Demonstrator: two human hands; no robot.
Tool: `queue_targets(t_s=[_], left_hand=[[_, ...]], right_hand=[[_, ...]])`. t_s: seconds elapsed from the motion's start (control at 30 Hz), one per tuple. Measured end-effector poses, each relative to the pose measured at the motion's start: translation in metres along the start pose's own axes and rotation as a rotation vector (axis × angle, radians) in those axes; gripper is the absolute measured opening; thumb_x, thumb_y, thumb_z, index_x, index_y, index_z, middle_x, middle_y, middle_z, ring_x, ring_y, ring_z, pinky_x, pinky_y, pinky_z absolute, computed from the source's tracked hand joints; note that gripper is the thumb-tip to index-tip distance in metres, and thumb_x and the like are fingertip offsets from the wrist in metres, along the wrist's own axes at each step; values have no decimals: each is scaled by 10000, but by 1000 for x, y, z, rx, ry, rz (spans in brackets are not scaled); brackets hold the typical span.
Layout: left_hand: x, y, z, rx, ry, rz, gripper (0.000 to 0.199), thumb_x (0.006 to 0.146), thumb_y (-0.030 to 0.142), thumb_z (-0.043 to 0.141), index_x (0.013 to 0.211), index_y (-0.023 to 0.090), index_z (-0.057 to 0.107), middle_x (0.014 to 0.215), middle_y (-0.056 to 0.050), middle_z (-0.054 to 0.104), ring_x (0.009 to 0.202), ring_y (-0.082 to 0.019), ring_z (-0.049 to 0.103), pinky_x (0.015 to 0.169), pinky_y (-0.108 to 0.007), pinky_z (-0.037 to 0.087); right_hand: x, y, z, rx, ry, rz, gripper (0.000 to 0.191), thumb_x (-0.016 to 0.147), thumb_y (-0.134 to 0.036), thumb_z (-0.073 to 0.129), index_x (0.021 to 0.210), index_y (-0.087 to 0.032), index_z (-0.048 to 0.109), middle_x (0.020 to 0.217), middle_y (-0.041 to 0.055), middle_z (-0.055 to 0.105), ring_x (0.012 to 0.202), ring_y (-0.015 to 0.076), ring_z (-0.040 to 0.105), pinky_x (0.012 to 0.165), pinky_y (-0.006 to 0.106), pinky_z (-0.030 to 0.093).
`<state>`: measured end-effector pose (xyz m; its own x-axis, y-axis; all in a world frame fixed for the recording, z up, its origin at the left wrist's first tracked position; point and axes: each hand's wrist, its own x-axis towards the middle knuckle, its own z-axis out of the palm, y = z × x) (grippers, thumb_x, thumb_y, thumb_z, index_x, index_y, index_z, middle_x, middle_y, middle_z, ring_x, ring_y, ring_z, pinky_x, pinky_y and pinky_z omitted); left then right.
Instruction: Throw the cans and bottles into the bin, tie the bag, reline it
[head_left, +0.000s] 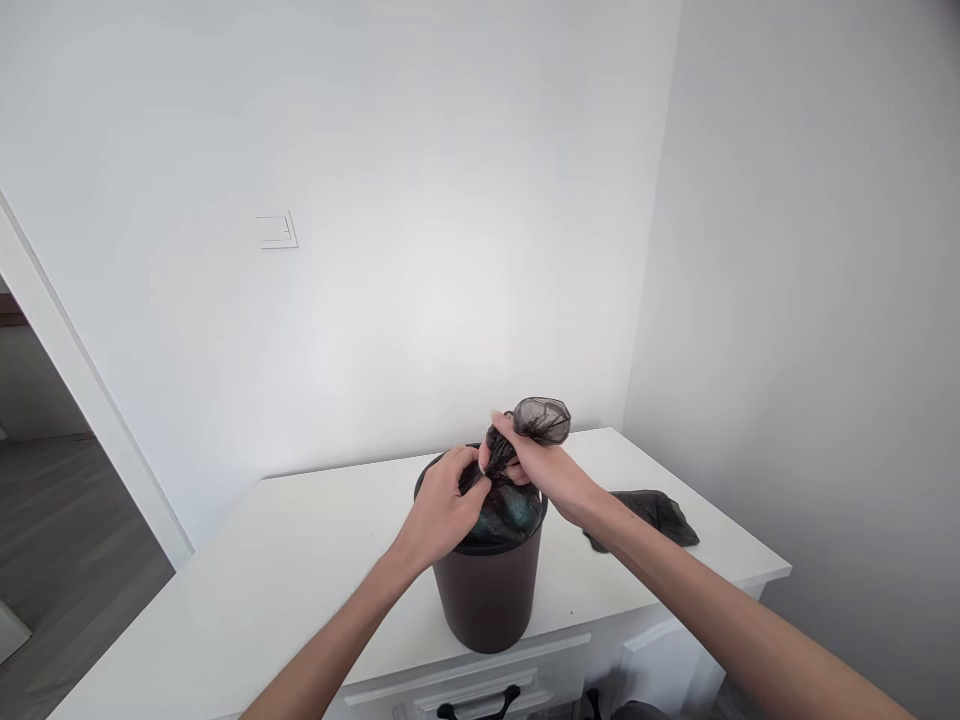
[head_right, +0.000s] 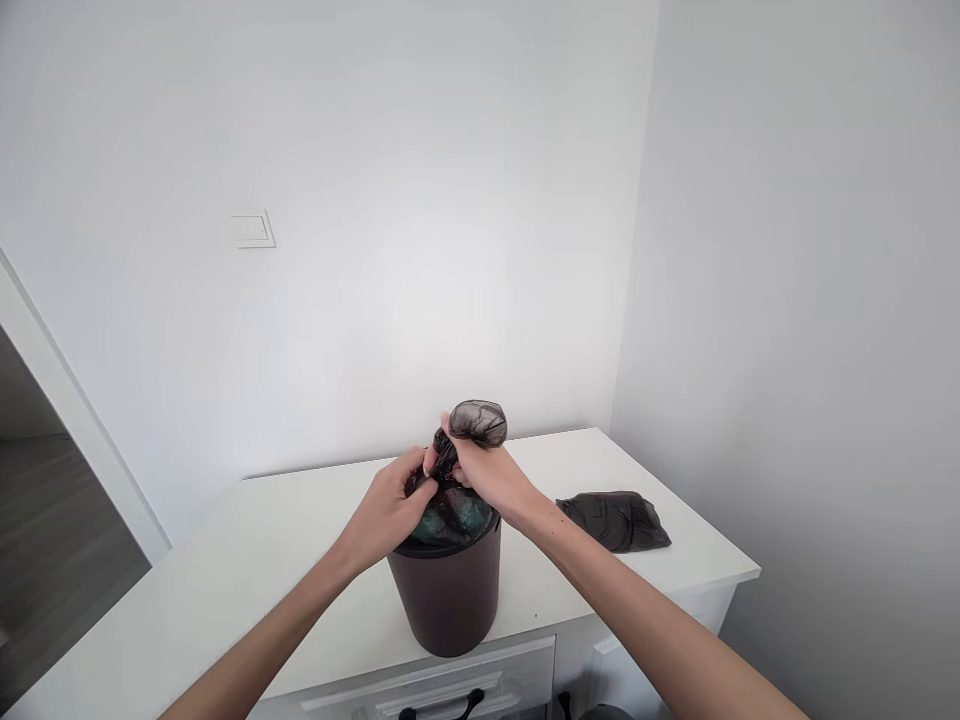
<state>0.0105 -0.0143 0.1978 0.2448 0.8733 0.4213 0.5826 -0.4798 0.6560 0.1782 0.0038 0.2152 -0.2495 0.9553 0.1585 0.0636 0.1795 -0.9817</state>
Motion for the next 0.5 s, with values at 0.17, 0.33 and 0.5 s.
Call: queue_targets(t_s=[0.17,0.33,0.5], left_hand=[[0,2,-1,-129,2,-6,172,877,212,422,781,232,563,928,-21,588,907,-201,554,840,-323,428],[-9,13,-3,-294,-123,-6,208,971,339,463,859,231,601,895,-12,588,864,-192,546,799,-297,439],[-15,15,1,-271,-34,-64,371,981,546,530,830,226,642,828,-13,593,793,-191,530,723,-290,429]], right_hand=[[3,5,-5,313,-127,13,572,893,-726,566,686,-196,625,573,-41,368,532,97,235,486,244,191],[10,14,-3,459,-106,51,544,846,-698,645,647,-194,594,539,-63,334,496,80,229,467,234,166],[10,11,3,524,-122,64,460,815,-654,697,769,-204,614,648,-38,457,548,105,379,509,249,308]])
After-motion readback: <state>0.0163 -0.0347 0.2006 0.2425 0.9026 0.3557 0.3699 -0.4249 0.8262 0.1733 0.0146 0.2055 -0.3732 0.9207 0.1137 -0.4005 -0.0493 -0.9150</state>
